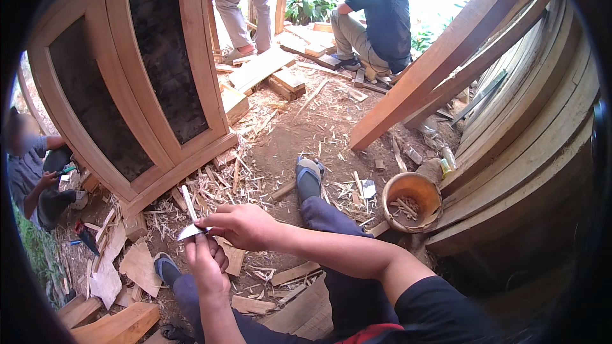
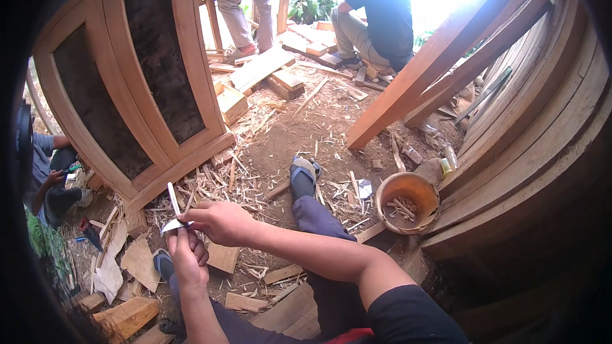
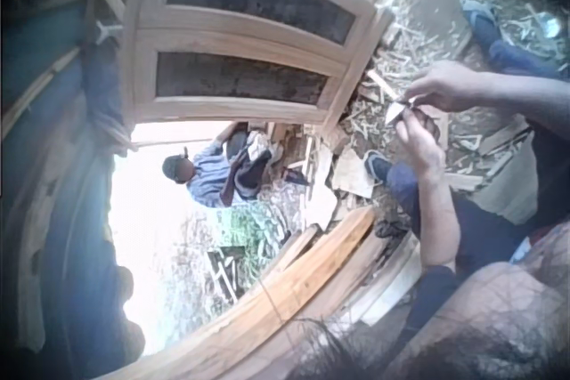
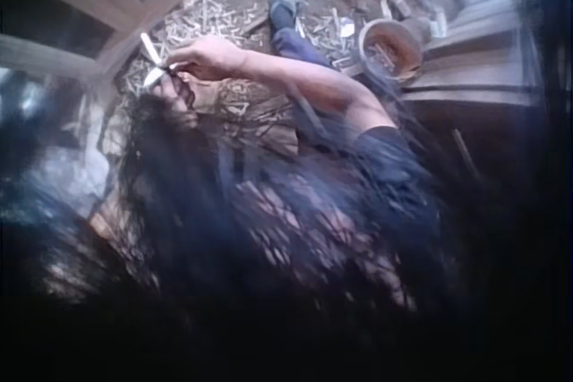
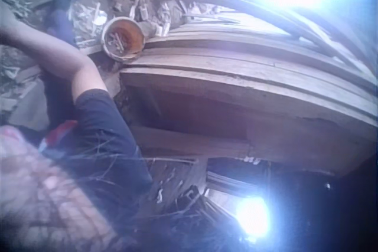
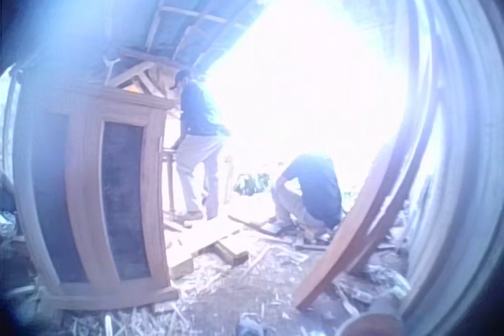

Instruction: The person sits on the ground and uses a curved knife to shave and shape a small wooden stick. They hold the stick in one hand and the knife in the other, repeatedly scraping the wood to create shavings. Other people are visible in the background working on a wooden structure.

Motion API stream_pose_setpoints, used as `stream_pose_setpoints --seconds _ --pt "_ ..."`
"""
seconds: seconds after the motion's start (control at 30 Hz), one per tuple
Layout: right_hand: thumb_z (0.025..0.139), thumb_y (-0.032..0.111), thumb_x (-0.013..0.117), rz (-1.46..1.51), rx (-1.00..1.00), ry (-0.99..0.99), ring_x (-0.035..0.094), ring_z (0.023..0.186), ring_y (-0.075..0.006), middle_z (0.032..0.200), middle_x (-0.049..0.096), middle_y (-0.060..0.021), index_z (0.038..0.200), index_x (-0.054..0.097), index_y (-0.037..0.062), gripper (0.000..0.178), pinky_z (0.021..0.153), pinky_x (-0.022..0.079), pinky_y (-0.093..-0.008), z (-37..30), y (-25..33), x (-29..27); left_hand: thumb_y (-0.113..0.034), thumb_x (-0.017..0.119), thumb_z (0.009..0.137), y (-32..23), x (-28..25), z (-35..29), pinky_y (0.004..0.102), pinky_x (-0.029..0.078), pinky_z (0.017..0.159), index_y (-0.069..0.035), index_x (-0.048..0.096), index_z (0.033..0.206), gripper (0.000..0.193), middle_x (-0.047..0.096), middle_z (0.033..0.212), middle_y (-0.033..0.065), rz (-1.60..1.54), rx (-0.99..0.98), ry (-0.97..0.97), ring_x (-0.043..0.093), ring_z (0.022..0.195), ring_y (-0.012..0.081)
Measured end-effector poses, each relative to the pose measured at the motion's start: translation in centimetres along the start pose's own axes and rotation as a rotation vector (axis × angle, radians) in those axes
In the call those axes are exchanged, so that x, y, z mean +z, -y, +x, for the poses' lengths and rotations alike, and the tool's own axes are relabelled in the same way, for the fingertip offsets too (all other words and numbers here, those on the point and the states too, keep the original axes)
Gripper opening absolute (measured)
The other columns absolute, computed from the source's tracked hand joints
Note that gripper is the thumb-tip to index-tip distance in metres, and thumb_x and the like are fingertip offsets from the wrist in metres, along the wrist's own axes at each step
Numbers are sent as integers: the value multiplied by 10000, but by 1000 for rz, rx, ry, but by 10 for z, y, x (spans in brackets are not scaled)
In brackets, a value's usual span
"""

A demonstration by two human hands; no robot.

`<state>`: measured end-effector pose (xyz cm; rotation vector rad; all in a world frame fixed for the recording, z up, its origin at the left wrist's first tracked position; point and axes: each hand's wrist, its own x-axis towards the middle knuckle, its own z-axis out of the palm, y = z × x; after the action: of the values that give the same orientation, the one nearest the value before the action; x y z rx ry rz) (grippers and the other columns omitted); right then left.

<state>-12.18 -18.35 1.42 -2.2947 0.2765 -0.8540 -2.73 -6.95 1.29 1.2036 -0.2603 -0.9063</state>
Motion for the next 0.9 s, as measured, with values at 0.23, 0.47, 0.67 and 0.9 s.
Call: stream_pose_setpoints --seconds 0.23,0.47,0.67,0.9 --pt "827 156 680 -111 -27 -60 643 666 -275 800 637 -52 1147 684 240 331 543 504 -376 -2 2 -12 -228 385 1027 -9 7 -11 204 150 369 -117 461 1148 181 288 618 -74 -4 -32 100 218 422 18" --pt "824 143 679 -69 -48 -8 633 655 -285 809 632 -70 1170 667 202 352 552 506 -389 -2 -2 -8 -234 399 1025 -5 4 -7 194 186 339 -122 447 1108 148 323 630 -62 -100 -71 113 246 407 24" --pt "824 49 606 -110 -22 78 640 702 -311 850 619 -99 1238 611 169 432 591 526 -405 0 -6 -8 -219 414 1023 -3 2 2 194 188 347 -156 457 1049 80 323 628 -72 -110 -107 79 266 423 17" --pt "850 134 649 -108 49 -3 655 771 -333 890 650 -120 1093 586 92 254 604 524 -412 7 -1 -7 -252 408 1031 -5 -4 8 179 206 355 -134 459 1070 135 365 640 -54 -108 -90 169 275 427 21"
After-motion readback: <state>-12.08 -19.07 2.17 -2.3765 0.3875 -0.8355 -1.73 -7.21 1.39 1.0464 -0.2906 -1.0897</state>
